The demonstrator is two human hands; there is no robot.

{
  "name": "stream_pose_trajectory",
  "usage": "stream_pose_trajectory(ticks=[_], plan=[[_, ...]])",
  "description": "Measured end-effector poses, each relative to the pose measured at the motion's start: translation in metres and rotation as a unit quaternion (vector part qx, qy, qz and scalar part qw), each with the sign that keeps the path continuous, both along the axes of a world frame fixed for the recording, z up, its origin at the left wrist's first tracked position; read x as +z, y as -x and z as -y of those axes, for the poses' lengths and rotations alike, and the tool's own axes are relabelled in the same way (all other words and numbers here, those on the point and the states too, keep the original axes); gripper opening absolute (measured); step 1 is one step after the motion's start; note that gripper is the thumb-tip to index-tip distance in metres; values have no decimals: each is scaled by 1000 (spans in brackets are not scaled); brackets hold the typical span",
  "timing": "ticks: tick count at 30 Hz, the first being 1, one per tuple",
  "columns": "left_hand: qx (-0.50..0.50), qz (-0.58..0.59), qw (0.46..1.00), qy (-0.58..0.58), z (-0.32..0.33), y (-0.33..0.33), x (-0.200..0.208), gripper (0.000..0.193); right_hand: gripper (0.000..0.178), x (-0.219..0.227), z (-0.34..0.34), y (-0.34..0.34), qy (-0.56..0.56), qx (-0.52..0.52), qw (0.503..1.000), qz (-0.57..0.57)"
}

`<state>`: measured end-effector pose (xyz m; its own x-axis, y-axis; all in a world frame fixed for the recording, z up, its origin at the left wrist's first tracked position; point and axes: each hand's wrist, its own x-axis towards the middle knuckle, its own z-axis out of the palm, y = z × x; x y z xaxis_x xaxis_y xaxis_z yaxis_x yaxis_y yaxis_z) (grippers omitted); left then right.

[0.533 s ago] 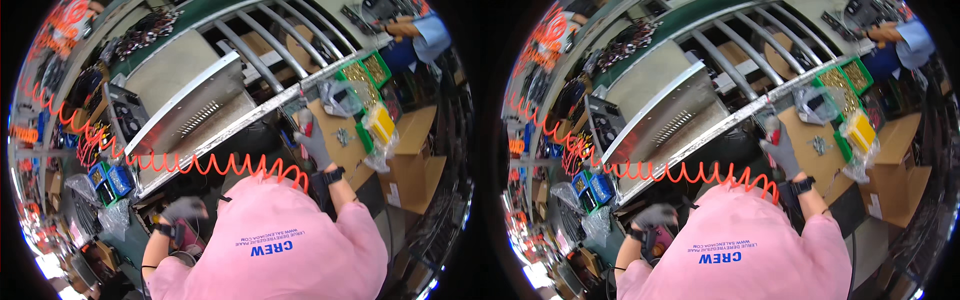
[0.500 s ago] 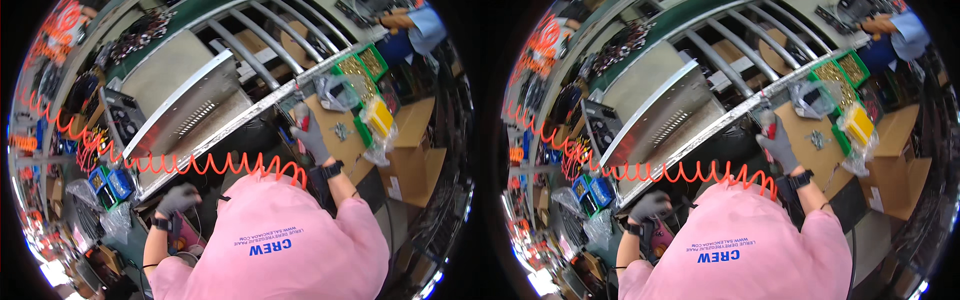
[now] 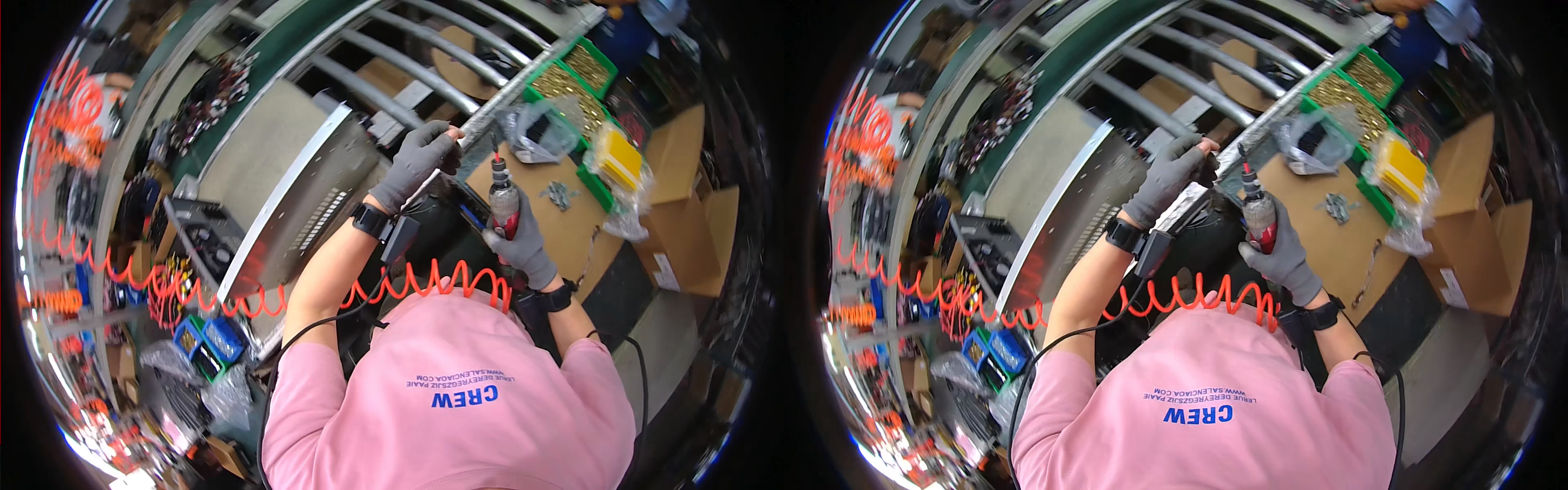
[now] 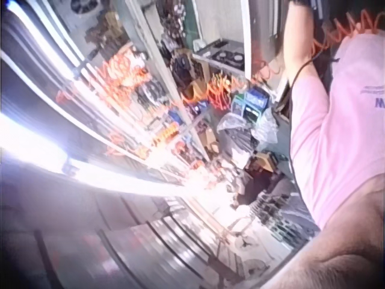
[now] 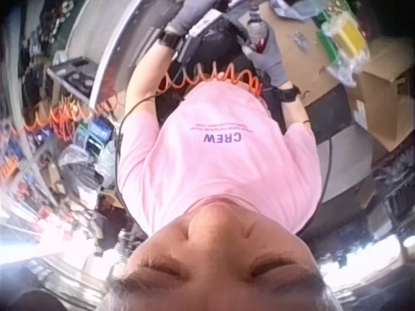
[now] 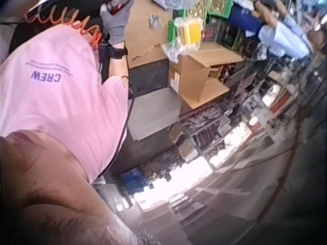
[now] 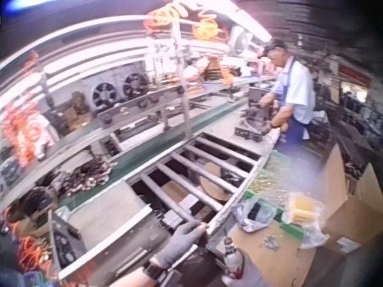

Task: Assemble internal components, fans, and wiring into a metal electronics chassis using power tools and hand tools.

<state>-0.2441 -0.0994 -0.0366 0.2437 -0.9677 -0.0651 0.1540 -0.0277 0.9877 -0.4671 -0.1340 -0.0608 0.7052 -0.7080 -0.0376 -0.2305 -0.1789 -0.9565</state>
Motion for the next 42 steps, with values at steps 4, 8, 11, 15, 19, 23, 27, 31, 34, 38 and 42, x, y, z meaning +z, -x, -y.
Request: stream_pose_trajectory(ticks=[4, 8, 11, 15, 19, 23, 27, 31, 34, 38, 42], plan=[[-63, -8, 998, -25, 20, 45, 18, 27, 77, -23, 17, 14, 26, -61, 997, 44], [-318, 64, 942, 88, 24, 114, 26, 27, 79, -91, 53, 22, -21, -127, 982, 141], [-474, 164, 831, 242, 16, 165, 37, 37, 80, -59, 53, 17, 19, -196, 979, 61], [-504, 90, 805, 299, -1, 213, 57, 44, 86, -64, 56, 17, 72, -206, 976, 7], [-515, 50, 757, 399, -5, 243, 91, 41, 84, -46, 50, 11, 19, -179, 983, -40], [-468, 43, 678, 566, -18, 261, 128, 28, 84, -40, 45, 0, 35, -158, 983, -87], [-516, 96, 658, 539, -32, 268, 158, 25, 79, -35, 39, -19, 60, -123, 988, -77], [-694, 328, 566, 301, -28, 311, 174, 24, 78, -26, 40, -29, 59, -94, 988, -103], [-680, 405, 551, 265, -12, 322, 142, 24, 77, -9, 34, -41, 60, -39, 995, -70], [-740, 307, 571, 178, 10, 312, 75, 32, 79, -10, 27, -56, 72, -15, 992, -106], [-675, 357, 613, 203, 12, 289, 69, 24, 81, -14, 25, -57, 51, 18, 988, -144]])
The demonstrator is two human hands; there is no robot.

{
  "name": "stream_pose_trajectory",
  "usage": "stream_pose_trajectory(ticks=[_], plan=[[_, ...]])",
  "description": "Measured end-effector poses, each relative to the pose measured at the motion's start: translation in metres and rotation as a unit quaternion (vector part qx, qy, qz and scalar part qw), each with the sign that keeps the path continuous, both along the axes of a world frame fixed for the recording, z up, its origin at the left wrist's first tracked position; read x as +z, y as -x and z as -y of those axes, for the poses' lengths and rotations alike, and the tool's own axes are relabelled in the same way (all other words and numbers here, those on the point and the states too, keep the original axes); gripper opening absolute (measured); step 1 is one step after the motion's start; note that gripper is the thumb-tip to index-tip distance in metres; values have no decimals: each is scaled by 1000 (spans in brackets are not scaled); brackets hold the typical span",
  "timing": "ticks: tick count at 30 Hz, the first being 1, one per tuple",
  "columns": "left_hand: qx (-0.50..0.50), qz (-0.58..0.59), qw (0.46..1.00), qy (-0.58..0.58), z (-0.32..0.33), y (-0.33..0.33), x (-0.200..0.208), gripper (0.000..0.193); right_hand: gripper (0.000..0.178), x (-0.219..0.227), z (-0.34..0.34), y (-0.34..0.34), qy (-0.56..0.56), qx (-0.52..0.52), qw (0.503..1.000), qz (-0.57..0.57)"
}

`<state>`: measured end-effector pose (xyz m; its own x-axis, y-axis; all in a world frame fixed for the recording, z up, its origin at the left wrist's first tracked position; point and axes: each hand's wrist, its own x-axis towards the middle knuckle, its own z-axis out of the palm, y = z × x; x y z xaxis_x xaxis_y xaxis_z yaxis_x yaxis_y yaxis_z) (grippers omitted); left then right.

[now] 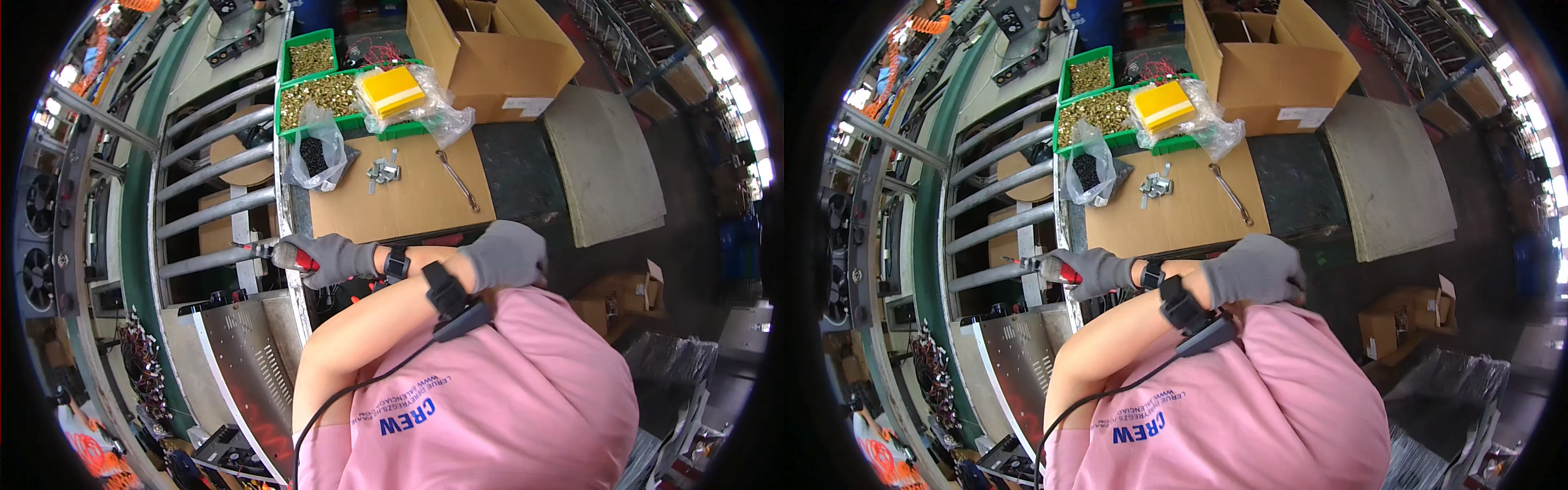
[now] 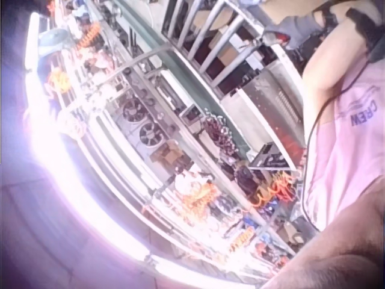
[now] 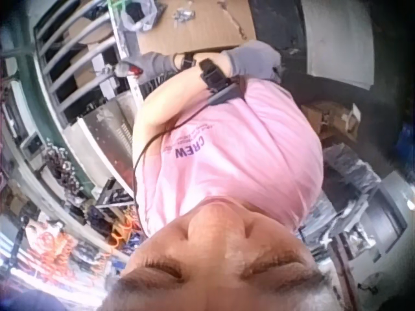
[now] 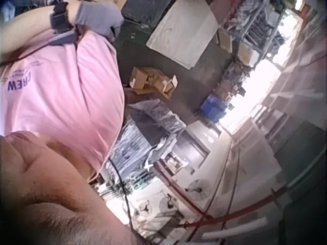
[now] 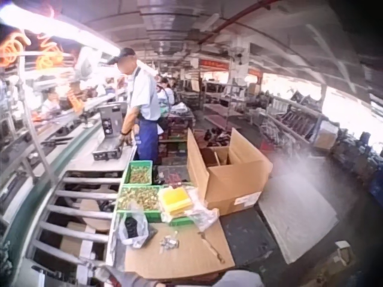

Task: Assemble internal components, fans, and wiring into a metal electronics chassis using power tools and hand tools.

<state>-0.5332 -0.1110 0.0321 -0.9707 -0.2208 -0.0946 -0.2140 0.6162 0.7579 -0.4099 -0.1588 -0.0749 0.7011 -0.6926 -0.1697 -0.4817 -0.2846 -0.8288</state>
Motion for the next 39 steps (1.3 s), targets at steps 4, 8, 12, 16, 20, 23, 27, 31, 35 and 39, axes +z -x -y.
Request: stream_pose_trajectory(ticks=[4, 8, 12, 16, 20, 23, 27, 31, 35, 39], plan=[[58, 3, 997, 60, 4, -9, -6, 20, 80, -8, 6, 5, -7, -12, 1000, -3], [30, 18, 997, 75, -4, 12, 12, 20, 75, -11, 8, -1, -24, -37, 999, 21], [46, -79, 993, -70, -2, -12, -2, 21, 74, -15, 3, -7, -24, -47, 997, 55], [210, -336, 918, 10, 6, -76, -4, 20, 75, -22, 6, 14, -26, -83, 995, 42], [304, -245, 920, -28, -11, -140, -39, 21, 76, -39, 31, 30, 5, -145, 988, 59], [280, -145, 932, -179, -43, -141, -61, 25, 75, -35, 48, 30, 26, -198, 973, 115], [199, -136, 966, 98, -50, -125, -55, 37, 73, -22, 63, 37, -19, -254, 944, 210], [100, 26, 955, 280, -46, -132, -68, 31, 71, -11, 63, 47, -33, -273, 936, 218], [162, -137, 932, 294, -47, -129, -68, 24, 76, -9, 54, 52, -94, -240, 940, 224], [202, -204, 927, 244, -46, -114, -51, 22, 79, -34, 45, 53, -39, -258, 950, 171]])
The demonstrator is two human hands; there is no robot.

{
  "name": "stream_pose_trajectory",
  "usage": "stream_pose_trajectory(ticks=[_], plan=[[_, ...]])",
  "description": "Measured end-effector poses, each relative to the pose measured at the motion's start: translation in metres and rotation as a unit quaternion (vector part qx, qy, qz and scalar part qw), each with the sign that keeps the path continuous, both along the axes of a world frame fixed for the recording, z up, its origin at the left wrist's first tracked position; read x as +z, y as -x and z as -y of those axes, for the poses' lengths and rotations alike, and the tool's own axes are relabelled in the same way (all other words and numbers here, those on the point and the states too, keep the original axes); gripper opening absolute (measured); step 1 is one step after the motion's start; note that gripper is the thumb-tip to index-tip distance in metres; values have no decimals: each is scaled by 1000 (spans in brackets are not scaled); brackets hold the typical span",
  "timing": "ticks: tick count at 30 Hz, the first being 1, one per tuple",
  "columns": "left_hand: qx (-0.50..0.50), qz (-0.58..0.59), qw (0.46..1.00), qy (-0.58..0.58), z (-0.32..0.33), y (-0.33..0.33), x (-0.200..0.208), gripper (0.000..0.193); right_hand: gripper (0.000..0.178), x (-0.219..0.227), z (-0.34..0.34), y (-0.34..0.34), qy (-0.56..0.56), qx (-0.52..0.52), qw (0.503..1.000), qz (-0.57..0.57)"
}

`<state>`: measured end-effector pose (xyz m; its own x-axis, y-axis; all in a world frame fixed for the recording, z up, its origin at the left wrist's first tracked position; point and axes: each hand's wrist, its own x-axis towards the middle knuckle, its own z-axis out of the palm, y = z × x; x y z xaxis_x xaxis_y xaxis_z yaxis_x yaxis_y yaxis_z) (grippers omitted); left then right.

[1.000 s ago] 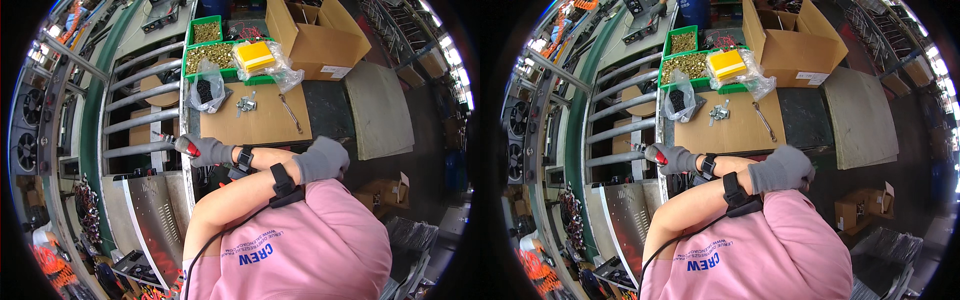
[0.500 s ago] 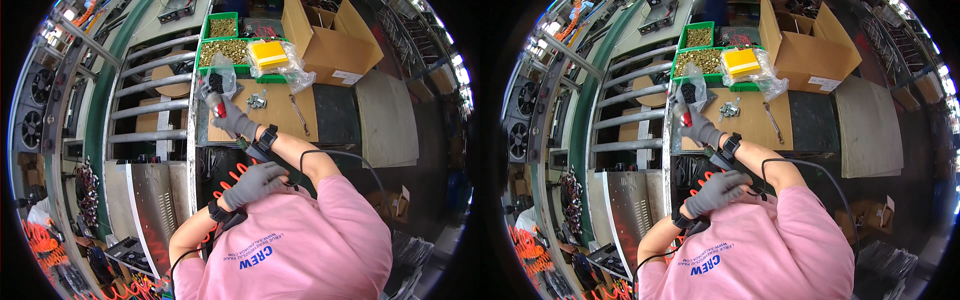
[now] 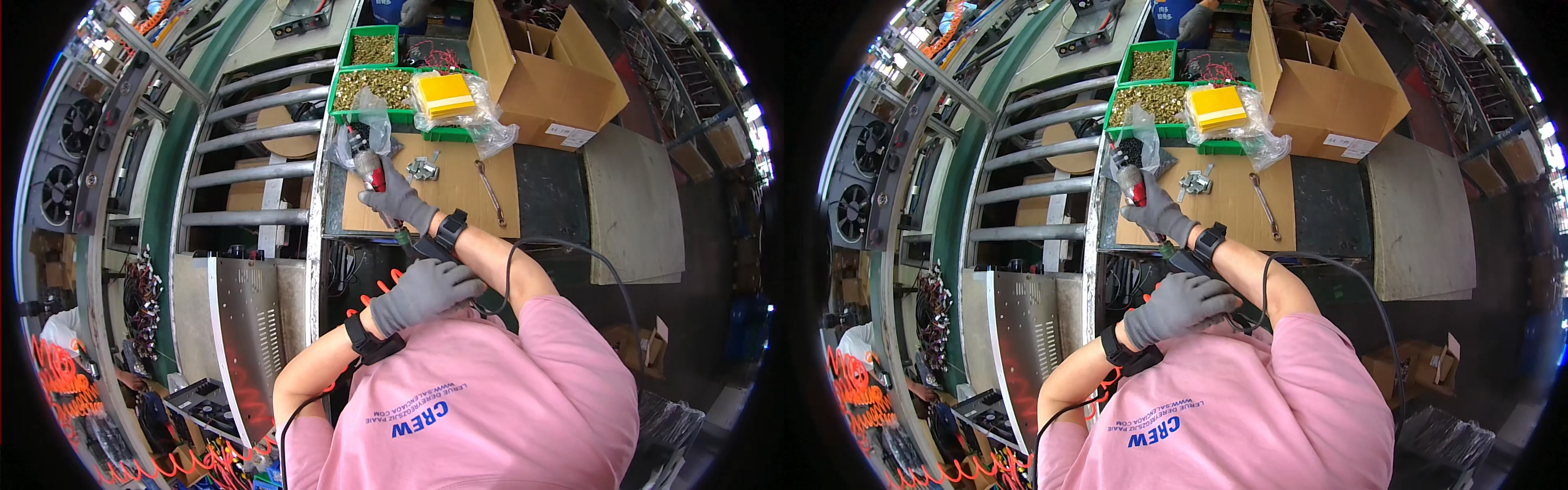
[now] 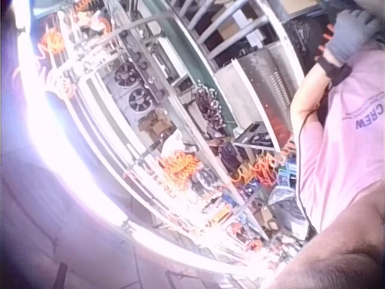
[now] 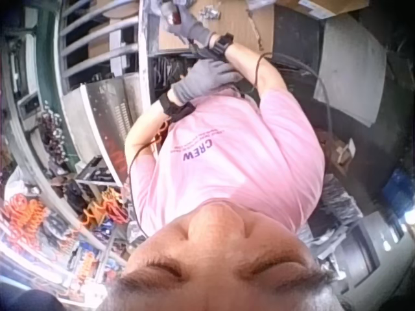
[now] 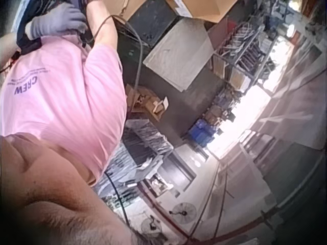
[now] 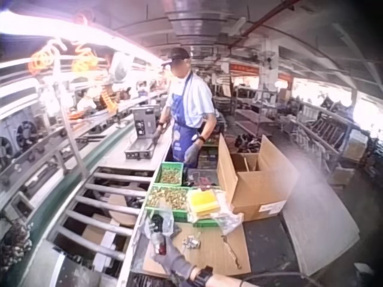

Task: Assemble internal components, fans, and wiring into a metal electronics chassis using power tools and hand tools.

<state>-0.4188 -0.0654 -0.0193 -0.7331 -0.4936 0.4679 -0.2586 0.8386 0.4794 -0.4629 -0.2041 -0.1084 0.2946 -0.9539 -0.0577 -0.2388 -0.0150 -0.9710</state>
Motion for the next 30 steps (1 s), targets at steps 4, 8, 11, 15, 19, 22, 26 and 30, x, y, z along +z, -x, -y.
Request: stream_pose_trajectory(ticks=[4, 8, 11, 15, 19, 22, 26, 30], plan=[[-109, 116, 987, -13, -13, 10, -9, 23, 84, -12, -8, -3, -28, 22, 999, 6], [-99, 111, 988, -34, -10, 17, -2, 28, 85, -18, -8, -4, -20, 33, 999, -11], [58, 0, 990, -131, -2, 21, 9, 45, 86, -16, -9, -7, -27, 39, 999, 3], [78, 46, 987, -131, 1, 32, 13, 36, 89, -16, -12, -19, -34, 50, 998, -1], [86, -54, 976, -192, 10, 39, 3, 28, 84, -27, -19, -24, 61, 35, 997, -44], [87, -129, 953, -258, 28, 40, 16, 21, 84, -33, -24, -25, -15, 59, 996, -68], [146, -206, 846, -469, 44, 54, 21, 21, 85, -48, -28, -29, 42, 47, 995, -83], [70, -193, 935, -290, 22, 75, -8, 31, 83, -45, -32, -31, 28, 47, 996, -74]])
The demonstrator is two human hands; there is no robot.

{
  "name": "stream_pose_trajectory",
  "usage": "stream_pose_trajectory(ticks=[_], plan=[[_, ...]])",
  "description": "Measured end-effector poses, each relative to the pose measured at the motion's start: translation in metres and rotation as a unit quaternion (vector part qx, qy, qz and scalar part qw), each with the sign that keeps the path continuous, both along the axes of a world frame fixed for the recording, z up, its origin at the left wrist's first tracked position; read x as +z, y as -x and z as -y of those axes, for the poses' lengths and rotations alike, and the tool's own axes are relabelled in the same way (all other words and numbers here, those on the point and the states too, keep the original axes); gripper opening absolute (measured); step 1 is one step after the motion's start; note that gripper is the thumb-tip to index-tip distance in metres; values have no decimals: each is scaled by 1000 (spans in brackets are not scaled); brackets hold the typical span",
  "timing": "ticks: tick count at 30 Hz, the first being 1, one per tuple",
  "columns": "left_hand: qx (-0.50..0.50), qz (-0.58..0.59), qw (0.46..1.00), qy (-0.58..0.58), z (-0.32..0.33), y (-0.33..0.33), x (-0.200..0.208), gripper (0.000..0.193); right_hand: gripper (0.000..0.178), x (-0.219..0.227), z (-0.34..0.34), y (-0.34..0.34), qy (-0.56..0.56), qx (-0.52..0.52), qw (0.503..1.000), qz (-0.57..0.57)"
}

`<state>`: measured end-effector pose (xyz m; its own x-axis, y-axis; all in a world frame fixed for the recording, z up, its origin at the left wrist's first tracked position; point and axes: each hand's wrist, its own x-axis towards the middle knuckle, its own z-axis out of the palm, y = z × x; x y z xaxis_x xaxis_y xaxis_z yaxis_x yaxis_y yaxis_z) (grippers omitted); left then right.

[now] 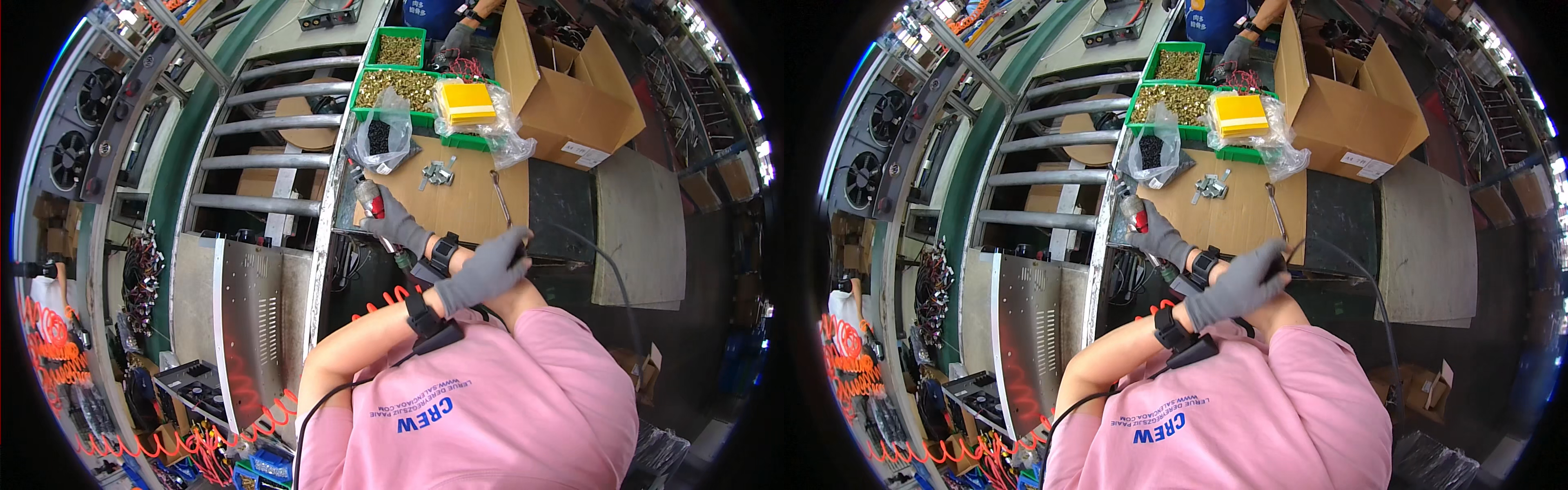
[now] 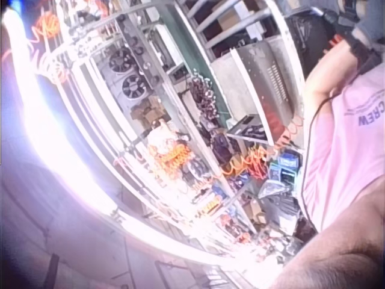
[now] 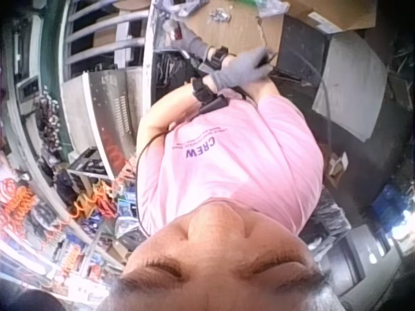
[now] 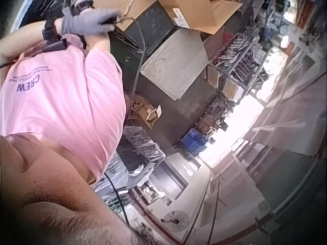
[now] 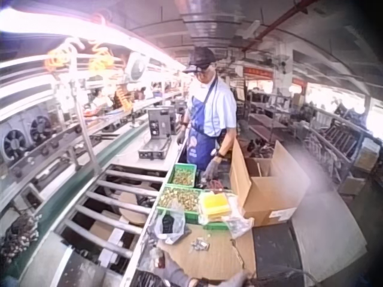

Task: Assemble internal components, fans, and wiring into a metal electronics chassis using power tools and hand tools.

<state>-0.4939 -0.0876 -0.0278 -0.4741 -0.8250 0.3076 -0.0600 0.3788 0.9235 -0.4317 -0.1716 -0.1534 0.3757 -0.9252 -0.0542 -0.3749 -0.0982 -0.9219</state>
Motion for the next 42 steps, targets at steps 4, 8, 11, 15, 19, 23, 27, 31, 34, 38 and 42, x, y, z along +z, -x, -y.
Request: stream_pose_trajectory(ticks=[4, 8, 11, 15, 19, 23, 27, 31, 34, 38, 42], plan=[[-56, 88, 995, 6, -6, -11, 14, 37, 80, -2, 3, 6, -23, -32, 998, 40], [-25, 2, 983, 183, -6, -12, 60, 45, 78, -1, 0, 5, -41, -41, 995, 85], [-34, -77, 959, 270, -6, 10, 102, 41, 75, -7, -4, 0, -43, -37, 992, 112], [-153, -154, 898, 382, -18, 41, 137, 33, 79, -20, 0, 4, -58, -4, 992, 113], [-379, -79, 896, 218, -15, 69, 142, 22, 74, -1, -8, -5, -73, 10, 993, 96], [-495, 60, 863, 80, -9, 88, 134, 19, 65, 21, -14, -10, -154, -12, 976, 150], [-515, 144, 834, 139, -1, 104, 109, 23, 64, 3, -18, -13, -135, -9, 979, 151], [-534, 271, 791, 128, 2, 106, 52, 28, 62, 25, -25, -10, -137, -6, 979, 148], [-535, 260, 798, 91, 7, 84, 56, 28, 62, 34, -24, -5, -169, -16, 971, 167], [-483, 38, 875, 2, 16, 44, 44, 28, 61, 32, -25, 7, -109, -31, 980, 164], [-479, -48, 867, -130, 5, 8, 27, 30, 58, 21, -18, 27, -135, -89, 970, 183]])
